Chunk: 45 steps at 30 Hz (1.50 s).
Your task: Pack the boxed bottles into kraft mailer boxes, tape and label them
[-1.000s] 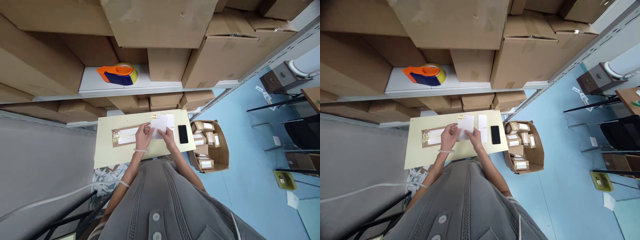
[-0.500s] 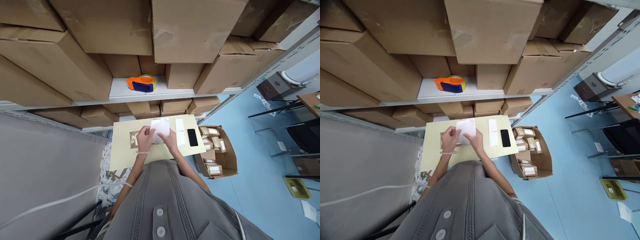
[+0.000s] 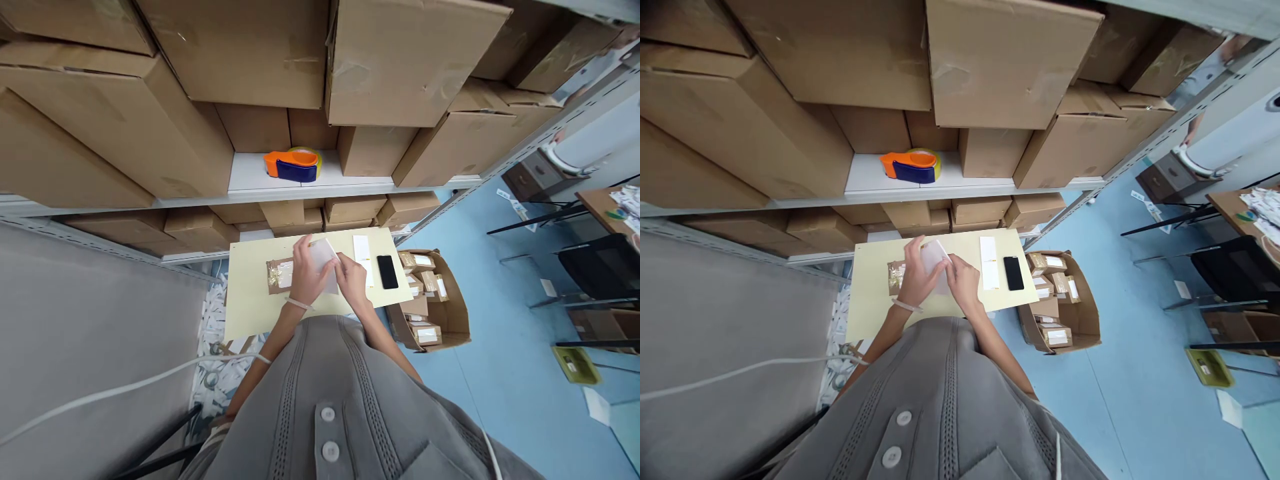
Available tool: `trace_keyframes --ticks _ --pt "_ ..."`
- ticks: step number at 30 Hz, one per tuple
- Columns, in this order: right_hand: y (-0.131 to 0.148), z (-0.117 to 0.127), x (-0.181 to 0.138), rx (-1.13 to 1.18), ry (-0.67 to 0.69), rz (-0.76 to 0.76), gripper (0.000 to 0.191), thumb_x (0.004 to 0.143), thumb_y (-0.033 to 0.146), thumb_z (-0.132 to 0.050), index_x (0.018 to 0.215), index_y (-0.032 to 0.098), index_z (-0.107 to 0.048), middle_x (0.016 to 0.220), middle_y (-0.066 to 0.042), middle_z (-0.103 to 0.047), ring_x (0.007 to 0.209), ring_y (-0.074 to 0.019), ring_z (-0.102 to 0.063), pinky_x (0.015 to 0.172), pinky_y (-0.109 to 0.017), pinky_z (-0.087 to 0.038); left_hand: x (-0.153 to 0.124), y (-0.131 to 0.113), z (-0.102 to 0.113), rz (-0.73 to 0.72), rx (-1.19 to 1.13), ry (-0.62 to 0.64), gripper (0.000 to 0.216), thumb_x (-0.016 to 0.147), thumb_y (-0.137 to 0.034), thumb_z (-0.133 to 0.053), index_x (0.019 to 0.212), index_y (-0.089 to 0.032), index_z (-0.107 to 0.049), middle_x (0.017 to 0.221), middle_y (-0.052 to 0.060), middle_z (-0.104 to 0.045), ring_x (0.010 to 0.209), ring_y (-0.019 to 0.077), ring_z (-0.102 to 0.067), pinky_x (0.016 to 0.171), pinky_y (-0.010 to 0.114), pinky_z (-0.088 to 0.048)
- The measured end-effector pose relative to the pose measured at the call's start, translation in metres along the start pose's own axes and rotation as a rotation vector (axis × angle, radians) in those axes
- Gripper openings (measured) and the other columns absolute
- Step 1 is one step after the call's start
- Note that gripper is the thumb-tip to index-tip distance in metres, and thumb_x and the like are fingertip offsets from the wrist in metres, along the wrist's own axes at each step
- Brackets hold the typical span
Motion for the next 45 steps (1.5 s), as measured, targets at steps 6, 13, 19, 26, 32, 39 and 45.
trace_keyframes --ticks 6,13,19,26,32,39,45 --pt "0.005 -0.002 -0.007 -0.109 0.038 0.02 0.035 0.1 0.038 -0.033 0.111 0.028 -0.065 0.089 -0.003 -0.072 0.074 -0.02 -0.065 0.062 -0.025 -0.034 -0.004 0.004 -0.021 0.044 -0.036 0.189 0.05 0.095 -0.028 -0.043 0.144 -0.019 -0.039 0.141 0.014 -0.05 0.135 0.0262 -0.045 0.112 0.045 -0.037" --pt "-0.001 0.0 -0.002 -0.282 0.07 0.064 0.029 0.1 0.024 -0.034 0.112 0.025 -0.061 0.092 -0.005 -0.071 0.077 -0.021 -0.063 0.066 -0.027 -0.033 -0.006 0.016 -0.032 0.02 0.038 0.366 0.044 0.094 -0.024 -0.04 0.136 -0.02 -0.054 0.131 0.011 -0.063 0.116 0.0261 -0.062 0.097 0.04 -0.05" --pt "0.005 0.004 0.003 -0.336 0.072 0.169 0.032 0.103 0.029 -0.032 0.102 0.023 -0.064 0.092 -0.005 -0.069 0.079 -0.0189 -0.06 0.075 -0.029 -0.032 -0.007 0.014 -0.036 0.004 0.092 0.391 0.034 0.096 -0.031 -0.045 0.12 -0.023 -0.067 0.102 0.008 -0.075 0.088 0.0254 -0.071 0.081 0.036 -0.053" --pt "0.013 0.009 0.011 -0.398 0.14 0.302 0.034 0.104 0.028 -0.033 0.096 0.021 -0.066 0.086 -0.005 -0.068 0.081 -0.0187 -0.059 0.079 -0.031 -0.029 0.001 0.012 -0.027 0.001 0.163 0.423 0.027 0.094 -0.031 -0.049 0.092 -0.024 -0.075 0.078 0.006 -0.074 0.073 0.0228 -0.068 0.071 0.03 -0.048" --pt "0.015 0.021 0.023 -0.37 0.241 0.42 0.031 0.102 0.028 -0.039 0.093 0.021 -0.067 0.087 -0.005 -0.071 0.083 -0.019 -0.061 0.085 -0.034 -0.03 0.009 0.004 -0.02 -0.025 0.114 0.601 0.039 0.095 -0.036 -0.041 0.074 -0.019 -0.07 0.071 0.003 -0.071 0.067 0.0176 -0.062 0.068 0.027 -0.044" --pt "-0.014 0.065 0.05 0.014 0.08 0.282 0.03 0.099 0.037 -0.044 0.095 0.024 -0.07 0.101 -0.003 -0.073 0.091 -0.0199 -0.065 0.081 -0.029 -0.041 0.02 0.03 0.007 0.151 0.005 0.47 0.04 0.091 -0.044 -0.045 0.087 -0.017 -0.074 0.085 0.002 -0.075 0.077 0.0185 -0.064 0.067 0.023 -0.045" --pt "-0.117 0.091 0.073 0.128 -0.315 -0.08 0.032 0.095 0.038 -0.044 0.097 0.016 -0.067 0.096 -0.007 -0.071 0.088 -0.0192 -0.063 0.08 -0.027 -0.045 0.023 0.074 0.036 0.339 0.004 0.133 0.036 0.088 -0.04 -0.047 0.088 -0.015 -0.073 0.08 0.001 -0.072 0.079 0.018 -0.063 0.069 0.023 -0.045"
Point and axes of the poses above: each hand's wrist, its own x-axis towards the middle knuckle, its own z-axis out of the back of the hand, y = z × x, the point moved 7 cm from there along x, towards the middle knuckle
